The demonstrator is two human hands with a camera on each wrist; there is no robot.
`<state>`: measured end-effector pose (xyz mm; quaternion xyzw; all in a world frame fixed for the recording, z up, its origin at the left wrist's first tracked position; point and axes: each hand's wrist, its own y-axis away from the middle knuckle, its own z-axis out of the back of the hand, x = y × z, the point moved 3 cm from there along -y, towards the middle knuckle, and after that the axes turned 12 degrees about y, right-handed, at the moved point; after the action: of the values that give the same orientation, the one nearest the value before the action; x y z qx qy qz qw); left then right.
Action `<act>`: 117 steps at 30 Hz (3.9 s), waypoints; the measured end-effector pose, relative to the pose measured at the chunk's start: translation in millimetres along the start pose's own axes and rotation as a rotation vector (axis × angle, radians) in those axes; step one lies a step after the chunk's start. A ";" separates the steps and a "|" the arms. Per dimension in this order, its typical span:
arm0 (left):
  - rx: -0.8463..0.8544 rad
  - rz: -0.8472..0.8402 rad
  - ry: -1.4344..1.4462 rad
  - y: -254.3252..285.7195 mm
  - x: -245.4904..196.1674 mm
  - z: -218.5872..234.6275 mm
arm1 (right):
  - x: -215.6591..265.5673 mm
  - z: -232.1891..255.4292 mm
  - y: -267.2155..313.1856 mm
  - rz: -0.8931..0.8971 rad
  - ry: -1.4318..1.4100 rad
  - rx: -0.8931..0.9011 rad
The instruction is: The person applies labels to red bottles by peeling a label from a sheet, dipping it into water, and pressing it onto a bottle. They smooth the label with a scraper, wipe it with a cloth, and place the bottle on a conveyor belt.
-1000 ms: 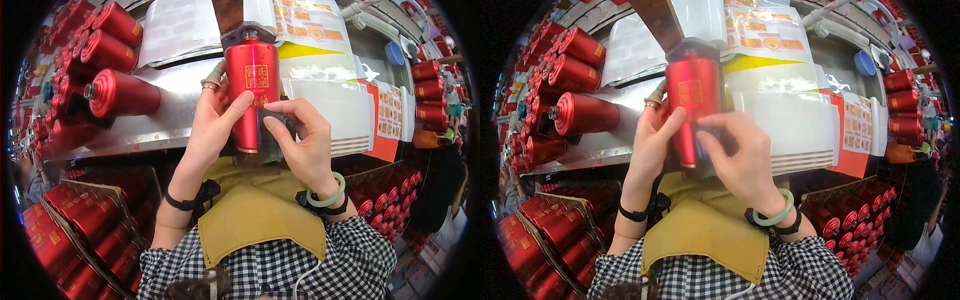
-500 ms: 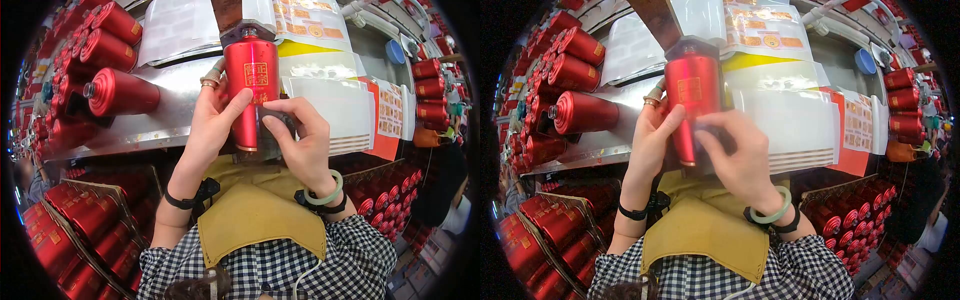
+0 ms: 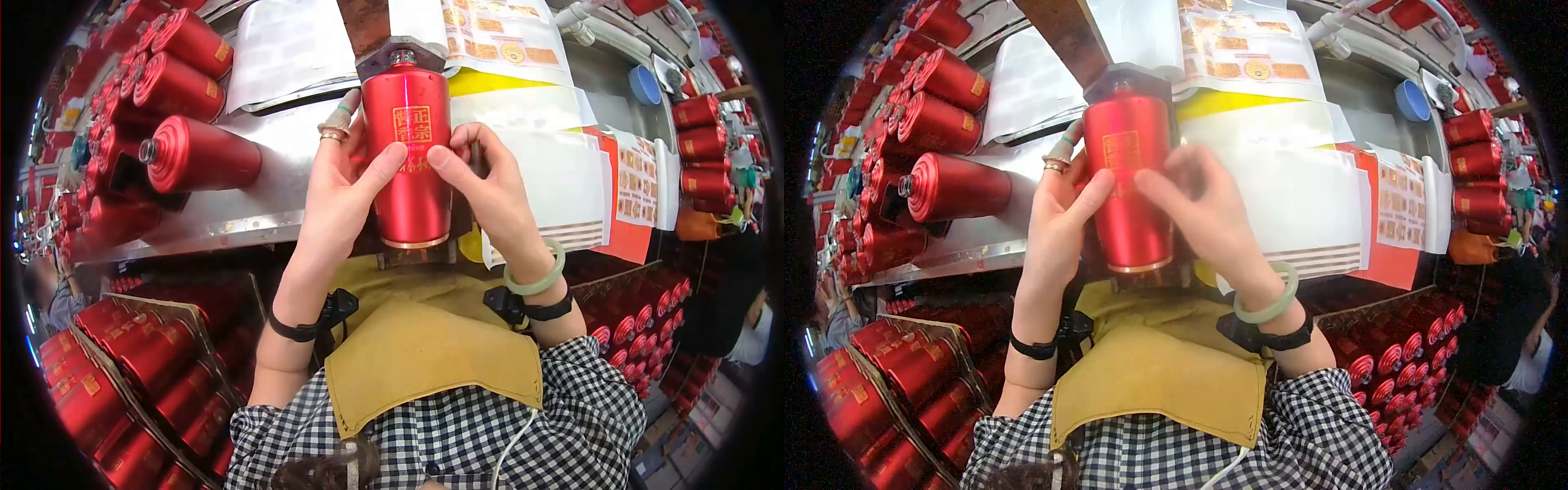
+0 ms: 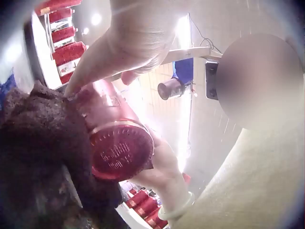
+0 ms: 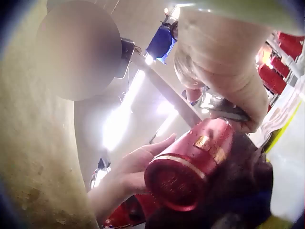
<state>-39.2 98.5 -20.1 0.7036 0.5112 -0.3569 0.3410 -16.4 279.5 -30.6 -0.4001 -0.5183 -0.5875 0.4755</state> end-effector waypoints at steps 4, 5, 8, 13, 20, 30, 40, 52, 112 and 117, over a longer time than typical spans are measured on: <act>-0.002 0.006 -0.018 -0.6 1.1 -1.6 | -3.5 -1.6 -1.6 0.033 -0.013 -0.013; 0.006 -0.001 -0.004 -1.1 1.4 -1.9 | -5.3 -1.2 -2.3 0.034 -0.013 -0.015; 0.007 -0.011 0.003 -1.6 3.5 -1.6 | -9.0 -1.0 -3.6 0.051 0.035 -0.027; -0.009 -0.007 -0.012 -0.2 2.3 -2.4 | -4.0 -1.7 -0.7 -0.006 -0.016 0.006; -0.025 0.035 0.066 3.2 -1.4 3.6 | 45.3 18.2 -4.2 0.455 0.235 -0.257; -0.112 -0.002 0.062 4.6 -1.1 19.0 | 99.0 -8.2 -45.2 1.152 1.013 -0.168; -0.134 0.023 0.047 1.0 -9.4 32.6 | 50.1 16.5 23.8 1.257 0.755 0.242; -0.141 -0.033 0.102 5.3 -10.7 32.5 | 85.9 -33.6 -18.6 1.059 1.116 0.257; -1.099 -1.050 -0.779 104.5 -68.4 229.9 | 56.6 29.1 42.5 0.622 0.581 -0.072; -1.115 -1.035 -0.778 82.9 -78.6 234.1 | 59.5 21.7 40.9 0.610 0.584 -0.075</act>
<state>-12.8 -157.0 -63.8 -0.0617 0.7157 -0.3802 0.5827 9.3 291.9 39.1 -0.3689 -0.1979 -0.5268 0.7397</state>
